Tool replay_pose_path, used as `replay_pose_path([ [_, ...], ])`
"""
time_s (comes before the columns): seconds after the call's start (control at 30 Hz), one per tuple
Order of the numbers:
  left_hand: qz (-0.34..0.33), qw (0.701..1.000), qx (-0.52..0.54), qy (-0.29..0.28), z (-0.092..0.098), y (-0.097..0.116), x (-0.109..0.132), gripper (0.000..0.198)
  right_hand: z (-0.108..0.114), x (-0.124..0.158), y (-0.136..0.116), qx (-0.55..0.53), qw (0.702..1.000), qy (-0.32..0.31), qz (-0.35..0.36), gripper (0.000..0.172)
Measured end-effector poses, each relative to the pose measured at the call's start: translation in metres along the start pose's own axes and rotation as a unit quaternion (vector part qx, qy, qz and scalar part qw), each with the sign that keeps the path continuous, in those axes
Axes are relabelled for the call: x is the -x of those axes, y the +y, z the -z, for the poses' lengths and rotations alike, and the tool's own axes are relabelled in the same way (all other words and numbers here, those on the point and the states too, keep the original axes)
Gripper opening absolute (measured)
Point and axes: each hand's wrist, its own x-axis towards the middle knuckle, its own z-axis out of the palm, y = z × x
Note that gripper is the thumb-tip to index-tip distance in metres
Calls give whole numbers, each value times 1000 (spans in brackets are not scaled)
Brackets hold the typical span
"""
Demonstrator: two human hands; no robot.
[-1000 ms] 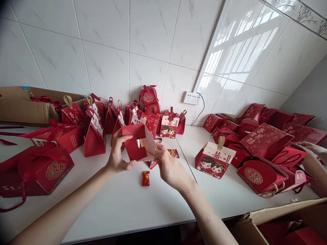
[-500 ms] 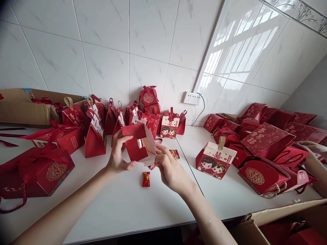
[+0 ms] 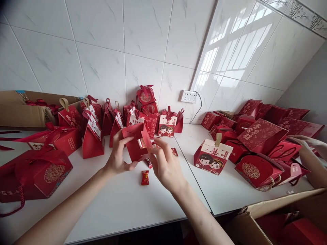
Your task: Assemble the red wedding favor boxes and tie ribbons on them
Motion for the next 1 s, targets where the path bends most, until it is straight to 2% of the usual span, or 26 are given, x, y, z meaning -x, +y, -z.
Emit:
replay_pose_path([
  [0.1, 0, 1000, 19, 8, 1, 0, -1, 72, 2, 0, 0, -1, 998, -11, 55, 14],
  [0.2, -19, 999, 21, -18, 2, 3, 0, 64, 1, -1, 5, 2, 994, -57, 97, 17],
  [0.3, -36, 997, 10, -68, -1, 9, 2, 61, -7, -2, 12, 27, 990, -92, 102, 21],
  [0.47, -19, 995, -8, -102, -4, 13, 3, 57, -18, 3, 13, 13, 992, -86, 93, 16],
  [0.67, -16, 993, -32, -113, -5, 13, 4, 52, -22, 4, 6, -69, 991, -97, -55, 36],
  [0.8, -14, 993, -27, -116, -4, 13, 2, 40, -20, 1, 8, -110, 987, -70, -98, 27],
  [0.87, -8, 993, -3, -119, -2, 11, 2, 38, -16, -1, 11, -122, 982, -71, -125, 29],
  [0.93, -7, 989, 37, -141, 0, 9, 1, 56, -12, -2, 15, -136, 974, -92, -157, 34],
  [1.0, -14, 982, 67, -176, 2, 6, 1, 89, -8, -3, 19, -145, 964, -114, -189, 38],
])
